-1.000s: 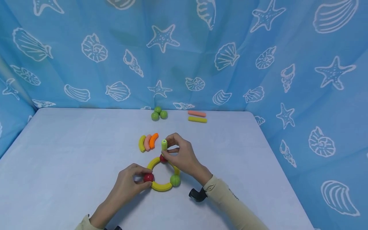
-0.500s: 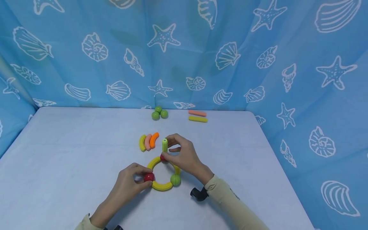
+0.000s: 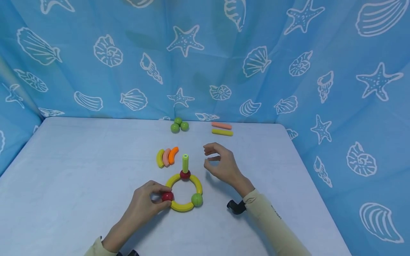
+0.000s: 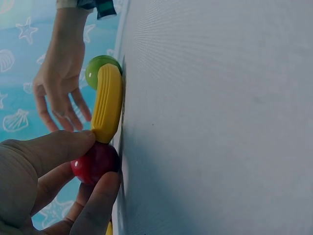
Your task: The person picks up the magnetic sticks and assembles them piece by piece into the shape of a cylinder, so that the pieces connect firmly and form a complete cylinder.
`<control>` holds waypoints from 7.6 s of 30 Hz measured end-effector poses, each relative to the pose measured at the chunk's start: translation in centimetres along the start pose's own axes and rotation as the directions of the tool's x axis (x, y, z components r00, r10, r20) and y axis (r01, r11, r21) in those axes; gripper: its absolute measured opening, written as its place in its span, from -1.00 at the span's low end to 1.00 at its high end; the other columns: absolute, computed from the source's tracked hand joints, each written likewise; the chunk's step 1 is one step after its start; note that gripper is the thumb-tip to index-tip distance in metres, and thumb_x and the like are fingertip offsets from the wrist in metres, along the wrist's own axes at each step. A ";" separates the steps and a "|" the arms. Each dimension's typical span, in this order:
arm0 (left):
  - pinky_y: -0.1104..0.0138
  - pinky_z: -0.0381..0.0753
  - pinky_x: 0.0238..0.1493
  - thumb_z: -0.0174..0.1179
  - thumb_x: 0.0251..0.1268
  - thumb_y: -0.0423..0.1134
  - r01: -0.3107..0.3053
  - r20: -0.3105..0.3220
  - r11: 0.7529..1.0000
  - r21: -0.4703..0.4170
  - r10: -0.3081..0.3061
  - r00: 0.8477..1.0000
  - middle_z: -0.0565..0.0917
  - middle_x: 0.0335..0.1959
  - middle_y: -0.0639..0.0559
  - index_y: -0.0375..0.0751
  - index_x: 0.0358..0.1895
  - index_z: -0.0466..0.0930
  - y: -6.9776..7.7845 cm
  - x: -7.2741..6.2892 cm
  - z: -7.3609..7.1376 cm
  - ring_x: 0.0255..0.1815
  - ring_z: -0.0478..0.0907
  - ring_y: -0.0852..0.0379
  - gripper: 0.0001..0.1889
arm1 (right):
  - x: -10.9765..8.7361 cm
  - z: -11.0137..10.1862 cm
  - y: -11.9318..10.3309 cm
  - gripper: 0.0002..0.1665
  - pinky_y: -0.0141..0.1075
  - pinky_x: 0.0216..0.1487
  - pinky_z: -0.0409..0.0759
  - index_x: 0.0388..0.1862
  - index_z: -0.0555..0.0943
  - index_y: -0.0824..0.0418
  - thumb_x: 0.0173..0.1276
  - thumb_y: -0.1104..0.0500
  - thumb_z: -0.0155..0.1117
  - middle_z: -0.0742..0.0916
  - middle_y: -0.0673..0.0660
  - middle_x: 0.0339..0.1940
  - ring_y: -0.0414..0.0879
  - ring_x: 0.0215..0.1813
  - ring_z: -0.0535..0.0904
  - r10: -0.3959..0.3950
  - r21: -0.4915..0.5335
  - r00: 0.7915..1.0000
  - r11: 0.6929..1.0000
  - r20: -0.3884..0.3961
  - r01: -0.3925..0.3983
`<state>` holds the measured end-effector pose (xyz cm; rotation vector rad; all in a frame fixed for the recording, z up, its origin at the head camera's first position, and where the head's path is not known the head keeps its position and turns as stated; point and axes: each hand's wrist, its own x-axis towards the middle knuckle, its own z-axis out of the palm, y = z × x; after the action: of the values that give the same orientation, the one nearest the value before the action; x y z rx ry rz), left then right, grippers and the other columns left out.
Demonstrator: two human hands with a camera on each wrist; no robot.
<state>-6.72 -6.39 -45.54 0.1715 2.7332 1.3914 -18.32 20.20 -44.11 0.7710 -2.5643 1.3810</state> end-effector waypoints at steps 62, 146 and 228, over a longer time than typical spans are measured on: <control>0.40 0.64 -0.19 0.53 0.03 -0.35 -0.042 0.009 0.999 -0.006 0.042 0.999 0.56 -0.26 0.10 -0.14 -0.08 0.77 0.0 0.0 -0.3 -0.23 0.51 0.16 -0.68 | 8.7 -2.9 5.7 -0.70 -0.02 0.02 0.63 0.07 0.65 0.32 0.36 0.34 0.33 0.71 0.28 -0.12 0.12 -0.19 0.60 0.240 -0.786 0.957 0.618 0.162 -0.022; 0.33 0.64 -0.17 0.56 -0.01 -0.32 -0.063 -0.029 0.998 0.008 0.064 0.998 0.58 -0.26 0.14 -0.14 -0.10 0.76 -0.1 -0.2 -0.1 -0.24 0.51 0.19 -0.67 | -3.7 6.4 -9.7 -0.56 -0.32 -0.19 0.70 0.03 0.53 0.26 0.20 0.41 0.47 0.70 0.09 -0.04 -0.11 -0.01 0.67 -0.122 0.191 0.979 0.977 0.164 0.090; 0.31 0.68 -0.11 0.55 0.00 -0.34 -0.014 0.015 1.000 -0.014 0.014 1.000 0.53 -0.29 0.13 -0.12 -0.19 0.75 -0.1 0.3 -0.1 -0.22 0.56 0.18 -0.73 | 0.4 -2.5 2.6 -0.69 -0.04 -0.05 0.69 0.01 0.60 0.37 0.33 0.28 0.37 0.69 0.28 -0.05 0.10 -0.03 0.66 0.195 -0.252 0.978 0.945 -0.077 -0.208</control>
<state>-7.00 -6.47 -45.56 0.1994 2.7148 1.4065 -20.23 23.27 -44.47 0.4356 -2.7698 1.0611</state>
